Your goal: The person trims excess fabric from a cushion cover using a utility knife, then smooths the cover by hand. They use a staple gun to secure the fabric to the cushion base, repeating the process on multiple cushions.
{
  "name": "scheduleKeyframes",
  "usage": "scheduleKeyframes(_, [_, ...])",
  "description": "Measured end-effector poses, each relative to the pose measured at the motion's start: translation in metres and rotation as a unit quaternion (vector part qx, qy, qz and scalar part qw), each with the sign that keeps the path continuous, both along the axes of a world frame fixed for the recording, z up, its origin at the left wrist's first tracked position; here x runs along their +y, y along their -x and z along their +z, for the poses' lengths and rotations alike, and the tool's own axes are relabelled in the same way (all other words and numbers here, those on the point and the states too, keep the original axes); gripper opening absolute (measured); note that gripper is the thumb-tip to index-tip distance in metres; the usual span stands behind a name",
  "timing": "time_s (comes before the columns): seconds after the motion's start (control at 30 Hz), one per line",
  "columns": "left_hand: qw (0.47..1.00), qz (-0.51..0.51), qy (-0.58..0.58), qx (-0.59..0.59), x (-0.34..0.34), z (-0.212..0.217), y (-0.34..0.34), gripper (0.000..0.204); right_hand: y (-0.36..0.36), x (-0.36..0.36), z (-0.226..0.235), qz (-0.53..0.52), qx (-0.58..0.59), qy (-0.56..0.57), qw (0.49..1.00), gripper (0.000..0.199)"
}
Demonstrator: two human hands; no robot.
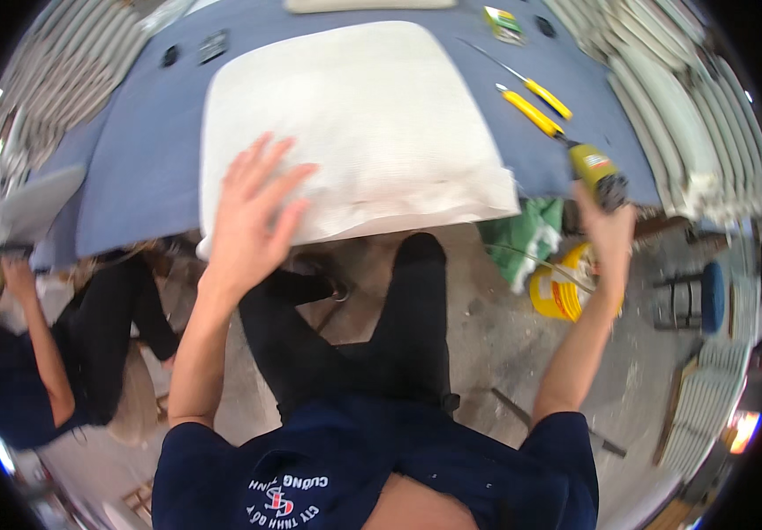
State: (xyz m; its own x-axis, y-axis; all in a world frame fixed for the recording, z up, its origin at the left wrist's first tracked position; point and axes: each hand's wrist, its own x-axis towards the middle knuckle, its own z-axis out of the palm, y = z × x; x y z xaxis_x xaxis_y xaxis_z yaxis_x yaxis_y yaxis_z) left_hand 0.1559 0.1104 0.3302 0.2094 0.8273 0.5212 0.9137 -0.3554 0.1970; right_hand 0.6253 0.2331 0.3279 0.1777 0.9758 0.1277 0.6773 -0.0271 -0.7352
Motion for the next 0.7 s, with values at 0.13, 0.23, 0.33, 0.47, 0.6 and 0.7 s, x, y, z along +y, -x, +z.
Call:
scheduleKeyframes(0.13, [0.945, 0.222, -0.041, -0.236, -0.075, -0.033, 0.076, 0.019, -0.085, 0.116, -0.007, -0.064, -0.350, -0.088, 0.930, 0.057])
scheduleKeyframes(0.23, [0.873, 0.258, 0.056, -0.411, -0.124, -0.066, 0.095, 0.024, -0.082, 0.143, -0.021, -0.059, -0.463, 0.035, 0.884, 0.062])
scheduleKeyframes(0.33, [0.866, 0.219, 0.092, -0.441, -0.136, -0.082, 0.084, 0.034, -0.008, 0.106, -0.038, -0.004, -0.233, -0.204, 0.951, 0.054])
scheduleKeyframes(0.47, [0.816, 0.182, 0.131, -0.532, -0.114, -0.089, 0.084, 0.042, 0.172, -0.007, -0.059, 0.186, -0.199, -0.356, 0.894, 0.042])
scheduleKeyframes(0.6, [0.763, 0.158, 0.204, -0.593, -0.079, -0.070, 0.073, 0.043, 0.214, 0.024, -0.074, 0.110, -0.283, -0.366, 0.880, 0.042])
scheduleKeyframes(0.7, [0.793, 0.090, 0.255, -0.546, -0.076, -0.071, 0.039, 0.039, 0.184, 0.082, -0.067, 0.049, -0.302, -0.369, 0.877, 0.041])
